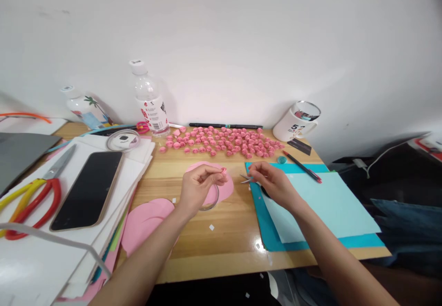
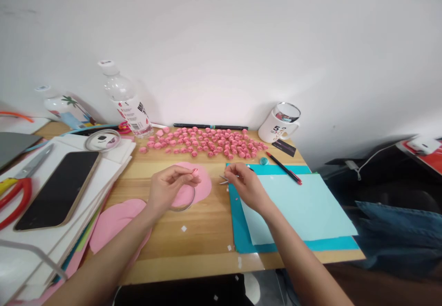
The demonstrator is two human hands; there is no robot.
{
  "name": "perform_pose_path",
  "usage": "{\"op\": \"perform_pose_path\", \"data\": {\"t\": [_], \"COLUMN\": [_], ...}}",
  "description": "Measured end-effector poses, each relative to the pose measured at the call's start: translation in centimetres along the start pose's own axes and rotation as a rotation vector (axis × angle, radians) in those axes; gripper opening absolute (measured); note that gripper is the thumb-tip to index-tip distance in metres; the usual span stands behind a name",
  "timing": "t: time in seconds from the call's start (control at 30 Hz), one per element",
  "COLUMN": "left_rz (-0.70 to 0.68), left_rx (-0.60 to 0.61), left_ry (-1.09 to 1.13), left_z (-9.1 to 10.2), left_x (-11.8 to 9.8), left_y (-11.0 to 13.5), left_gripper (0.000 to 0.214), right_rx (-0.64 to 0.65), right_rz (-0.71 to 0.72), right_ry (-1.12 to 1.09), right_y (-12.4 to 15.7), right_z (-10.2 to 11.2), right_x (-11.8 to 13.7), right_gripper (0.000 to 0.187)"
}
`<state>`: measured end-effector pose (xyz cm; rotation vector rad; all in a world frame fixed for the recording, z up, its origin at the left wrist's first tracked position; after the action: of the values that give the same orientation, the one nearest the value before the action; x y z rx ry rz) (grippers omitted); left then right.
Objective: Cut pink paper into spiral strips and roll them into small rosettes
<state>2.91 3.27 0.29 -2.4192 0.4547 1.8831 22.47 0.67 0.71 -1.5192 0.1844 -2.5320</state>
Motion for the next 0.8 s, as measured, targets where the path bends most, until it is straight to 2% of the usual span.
{"op": "perform_pose_path", "data": {"t": [0.1,0.17,0.23,0.37,0.5,0.63,0.8], "left_rz": [-0.039,-0.064,-0.083,-0.105,-0.115,-0.127,-0.154], "left_rx": [0.007,0.012,0.011,0.009,-0.039,-0.091,-0.138], "left_ry": [0.005,0.030,0.049,0.049,-0.008,-0.050,-0.105], "left_z": [0.0,0.0,0.1,0.3,0.5,0.5,0.7], "left_x": [-0.1,-0.2,-0.4,-0.7,-1.1,-1.3,-1.2], "left_y": [0.0,0.0,0.0,0.2,0.4,0.6,0.5], "left_gripper": [0.006,0.006,0.006,0.010,0.013,0.012,0.013], "right_rx": [-0.164,-0.188,-0.160,-0.156,-0.137,-0.175,-0.207], "right_rz": [0.038,0.107,0.137,0.165,0.130,0.027,-0.132], "right_ry": [-0.266,-0.373,-0.425,-0.370,-0.323,-0.280,-0.464], "right_y": [0.1,-0.1,-0.3,-0.4,-0.2,-0.2,0.0], "right_z": [-1.0,-1.9,-3.0,-4.2,-4.8,-4.9,-5.8], "right_x": [3.1,5.0,5.9,6.0,5.7,5.9,5.7], "right_gripper": [0.018,0.014,0.012,0.011,0.014,0.016,0.021]}}
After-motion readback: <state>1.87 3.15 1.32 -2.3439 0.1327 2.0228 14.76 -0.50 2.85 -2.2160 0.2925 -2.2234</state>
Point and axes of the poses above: each hand's wrist, its own y-axis away from the middle knuckle, its own z-axis out of the back of the hand, x = y × z, the point moved 5 cm from there along -y, towards the middle knuckle, and after that the axes turned 9 degrees about z, right-handed, at the moved point
